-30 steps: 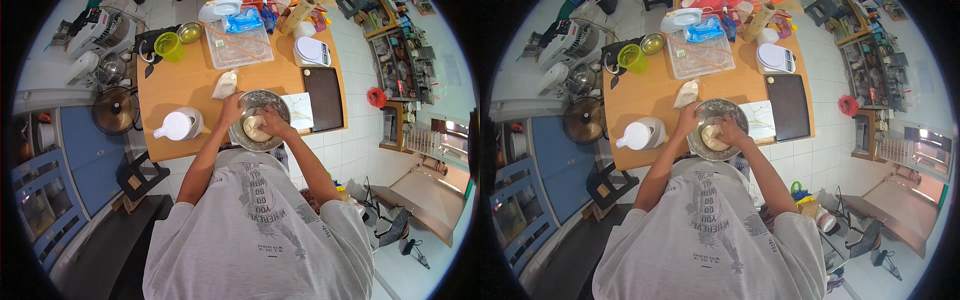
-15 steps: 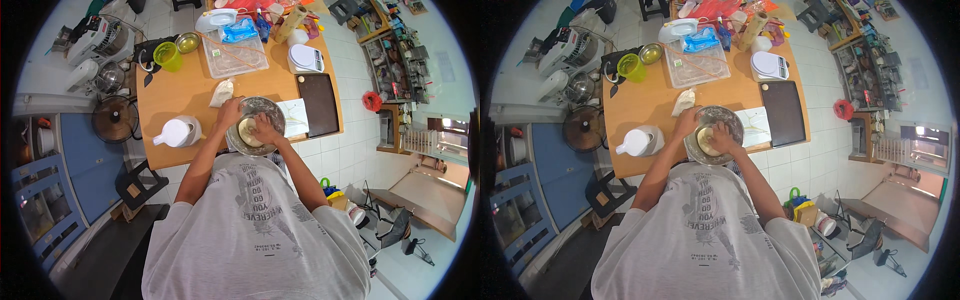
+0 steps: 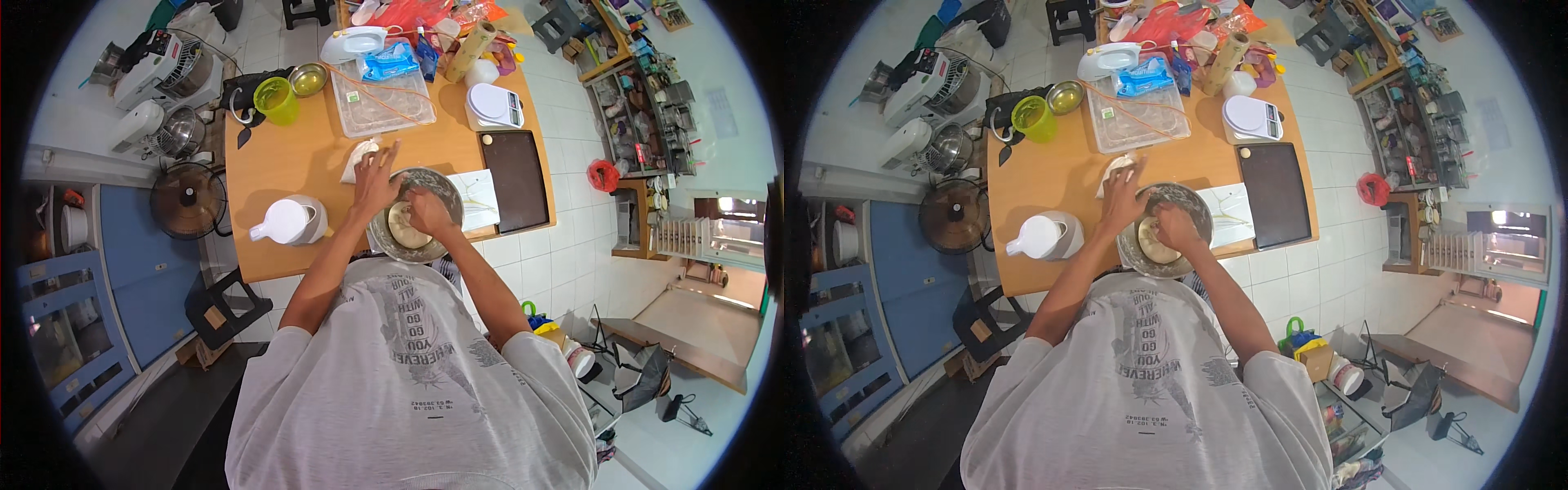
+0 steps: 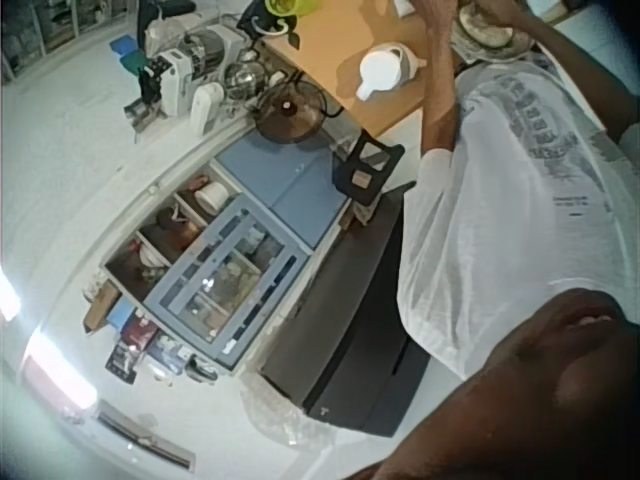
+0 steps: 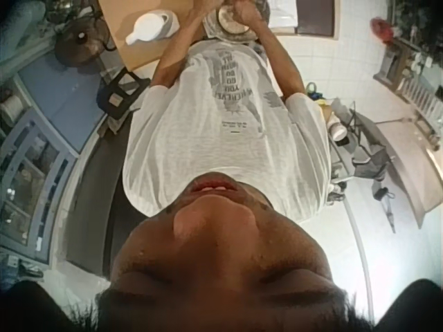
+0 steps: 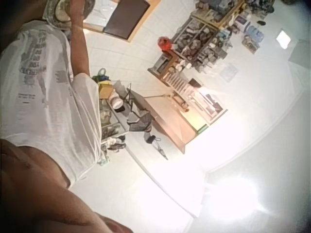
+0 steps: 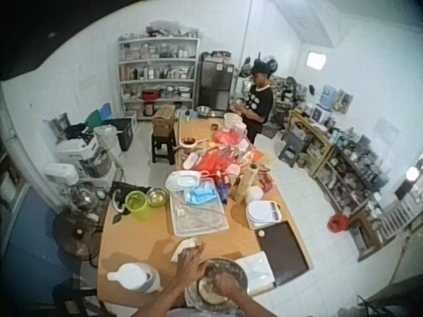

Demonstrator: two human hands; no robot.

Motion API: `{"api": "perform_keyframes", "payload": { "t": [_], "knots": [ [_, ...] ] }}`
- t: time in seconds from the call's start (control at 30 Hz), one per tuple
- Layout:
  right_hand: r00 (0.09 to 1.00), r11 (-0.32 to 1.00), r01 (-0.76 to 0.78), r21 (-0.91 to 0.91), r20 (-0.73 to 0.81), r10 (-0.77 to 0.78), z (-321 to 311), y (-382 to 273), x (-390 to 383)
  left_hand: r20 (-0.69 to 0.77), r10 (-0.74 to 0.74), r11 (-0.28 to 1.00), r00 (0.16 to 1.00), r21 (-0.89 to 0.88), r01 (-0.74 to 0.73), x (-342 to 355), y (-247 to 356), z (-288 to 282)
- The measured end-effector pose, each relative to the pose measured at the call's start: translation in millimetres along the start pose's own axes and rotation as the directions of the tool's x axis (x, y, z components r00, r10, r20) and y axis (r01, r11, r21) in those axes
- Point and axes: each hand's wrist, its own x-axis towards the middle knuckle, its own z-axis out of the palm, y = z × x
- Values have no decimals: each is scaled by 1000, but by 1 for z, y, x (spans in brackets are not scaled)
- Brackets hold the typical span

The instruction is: The person takes a small piece of dough from a bowl and rolls it into a ball between their palms. They place the dough ball onto a baking tray and then continue to work with the remaining dough in the bowl.

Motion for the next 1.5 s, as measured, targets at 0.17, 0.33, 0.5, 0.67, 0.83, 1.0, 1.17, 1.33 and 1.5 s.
{"api": "perform_keyframes", "payload": {
  "t": [0.17, 0.33, 0.5, 0.67, 0.83, 1.0, 1.17, 1.33, 1.5],
  "knots": [
    [987, 976, -91, 197, -111, 114, 5, 5, -18, -84, 134, 968, 987, -204, -148, -45, 17, -11],
    [928, 906, -157, 394, -255, 272, 9, 4, -31, 256, 109, 961, 961, -276, -35, -79, 19, 18],
    [899, 833, -246, 496, -205, 387, 19, 5, -40, 298, 40, 990, 954, -142, 3, -79, 23, 50],
    [895, 881, -180, 438, -299, 332, 17, 7, -47, 219, 3, 999, 976, -52, 9, -77, 23, 66],
    [967, 806, -145, 574, -89, 237, -13, 4, -50, 270, -49, 997, 962, -39, 62, -75, 24, 73],
    [972, 908, -117, 403, -139, 187, -10, 4, -47, 181, -73, 996, 981, -31, 80, -78, 26, 80],
    [948, 912, -153, 380, -204, 244, 1, 9, -48, 272, -32, 992, 962, 126, -3, -75, 33, 75],
    [931, 897, -232, 377, -181, 317, -14, -12, -52, 277, 17, 995, 961, 90, -44, -77, 19, 80],
    [902, 917, -198, 346, -302, 309, -8, -23, -69, 308, 40, 998, 951, 39, -54, -75, 24, 76]
  ]
}}
